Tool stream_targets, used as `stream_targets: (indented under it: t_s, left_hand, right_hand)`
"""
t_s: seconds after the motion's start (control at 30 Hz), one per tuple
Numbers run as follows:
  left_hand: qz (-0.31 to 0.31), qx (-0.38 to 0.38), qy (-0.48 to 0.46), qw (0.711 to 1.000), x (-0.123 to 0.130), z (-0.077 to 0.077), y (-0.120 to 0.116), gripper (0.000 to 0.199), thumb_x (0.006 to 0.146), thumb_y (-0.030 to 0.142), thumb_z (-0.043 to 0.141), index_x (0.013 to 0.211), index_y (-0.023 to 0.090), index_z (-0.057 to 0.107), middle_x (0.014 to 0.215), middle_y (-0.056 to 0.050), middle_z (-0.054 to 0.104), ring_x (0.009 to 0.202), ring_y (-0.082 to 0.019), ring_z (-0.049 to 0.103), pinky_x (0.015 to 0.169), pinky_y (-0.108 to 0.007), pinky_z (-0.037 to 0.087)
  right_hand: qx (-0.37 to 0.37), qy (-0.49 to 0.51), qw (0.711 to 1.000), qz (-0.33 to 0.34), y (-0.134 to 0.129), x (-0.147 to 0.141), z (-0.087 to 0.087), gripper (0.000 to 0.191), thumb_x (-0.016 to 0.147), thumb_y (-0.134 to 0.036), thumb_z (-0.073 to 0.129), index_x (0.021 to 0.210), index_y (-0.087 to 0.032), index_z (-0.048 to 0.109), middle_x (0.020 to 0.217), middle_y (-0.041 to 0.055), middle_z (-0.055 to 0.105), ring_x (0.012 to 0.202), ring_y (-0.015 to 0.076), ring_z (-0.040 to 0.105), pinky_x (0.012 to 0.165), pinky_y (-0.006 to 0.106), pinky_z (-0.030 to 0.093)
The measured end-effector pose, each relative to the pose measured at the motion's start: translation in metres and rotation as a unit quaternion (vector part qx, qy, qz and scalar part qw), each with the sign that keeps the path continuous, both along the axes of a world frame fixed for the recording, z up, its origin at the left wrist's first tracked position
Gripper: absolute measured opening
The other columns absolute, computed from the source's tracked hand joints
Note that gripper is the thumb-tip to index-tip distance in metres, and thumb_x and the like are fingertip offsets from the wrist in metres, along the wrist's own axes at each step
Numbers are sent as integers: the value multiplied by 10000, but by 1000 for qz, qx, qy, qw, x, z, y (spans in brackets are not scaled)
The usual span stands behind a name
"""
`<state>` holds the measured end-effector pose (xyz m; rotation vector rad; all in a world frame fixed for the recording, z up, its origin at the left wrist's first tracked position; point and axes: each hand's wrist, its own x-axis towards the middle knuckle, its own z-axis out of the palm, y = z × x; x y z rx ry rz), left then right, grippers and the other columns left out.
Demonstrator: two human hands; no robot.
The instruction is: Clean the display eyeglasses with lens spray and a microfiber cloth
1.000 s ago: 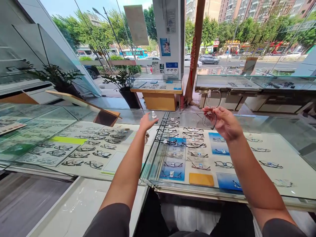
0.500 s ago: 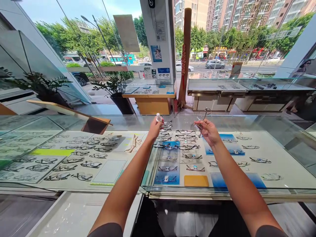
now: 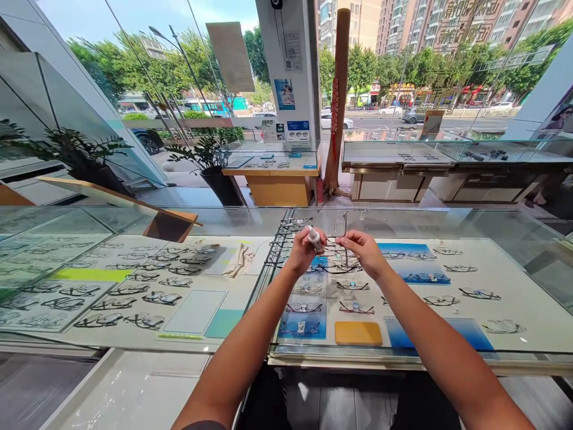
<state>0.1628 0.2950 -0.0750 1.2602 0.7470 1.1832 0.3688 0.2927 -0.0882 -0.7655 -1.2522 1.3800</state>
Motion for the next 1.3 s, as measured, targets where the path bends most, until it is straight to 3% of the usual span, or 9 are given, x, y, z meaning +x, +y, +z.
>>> stream_targets:
  t_s: [0.33, 0.77, 0.93, 1.07, 1.3]
  left_hand:
    - [83, 159, 152, 972, -1, -14, 3, 495, 895, 672, 599, 736, 204, 584, 731, -8, 517, 726, -181, 438, 726, -336, 380]
    - [172, 225, 215, 935, -4, -10, 0, 480, 931, 685, 524, 809, 222, 519, 808, -17, 521, 800, -206, 476, 776, -338, 378]
    - [160, 231, 247, 928, -5, -10, 0, 479, 934, 688, 531, 817, 223, 516, 844, -25, 554, 836, -215, 504, 798, -347, 396]
    - [156, 227, 251, 928, -4, -10, -2, 527, 954, 738, 458, 834, 229, 517, 852, -29, 563, 834, -220, 507, 804, -361, 417]
    - [80, 300, 342, 887, 6, -11, -11, 489, 934, 706, 538, 824, 231, 564, 863, -40, 610, 888, -247, 519, 838, -387, 391]
  right_hand:
    - [35, -53, 998, 21, -13, -10, 5, 406, 708, -578, 964, 794, -229, 774, 873, 27, 773, 880, 206, 664, 867, 363, 505]
    - [53, -51, 995, 68, -15, -12, 0, 352, 748, -532, 958, 812, -239, 774, 882, 11, 747, 897, 201, 696, 895, 361, 501]
    - [54, -50, 993, 91, -13, -9, 0, 345, 755, -523, 960, 802, -240, 768, 881, 5, 748, 926, 206, 716, 913, 363, 499]
    - [40, -31, 996, 72, -10, -5, 5, 363, 732, -523, 975, 788, -235, 760, 903, 22, 773, 949, 209, 699, 940, 371, 493]
    - [-19, 67, 997, 41, -7, 4, 17, 401, 631, -519, 1030, 772, -242, 777, 904, 23, 797, 866, 175, 646, 932, 354, 506]
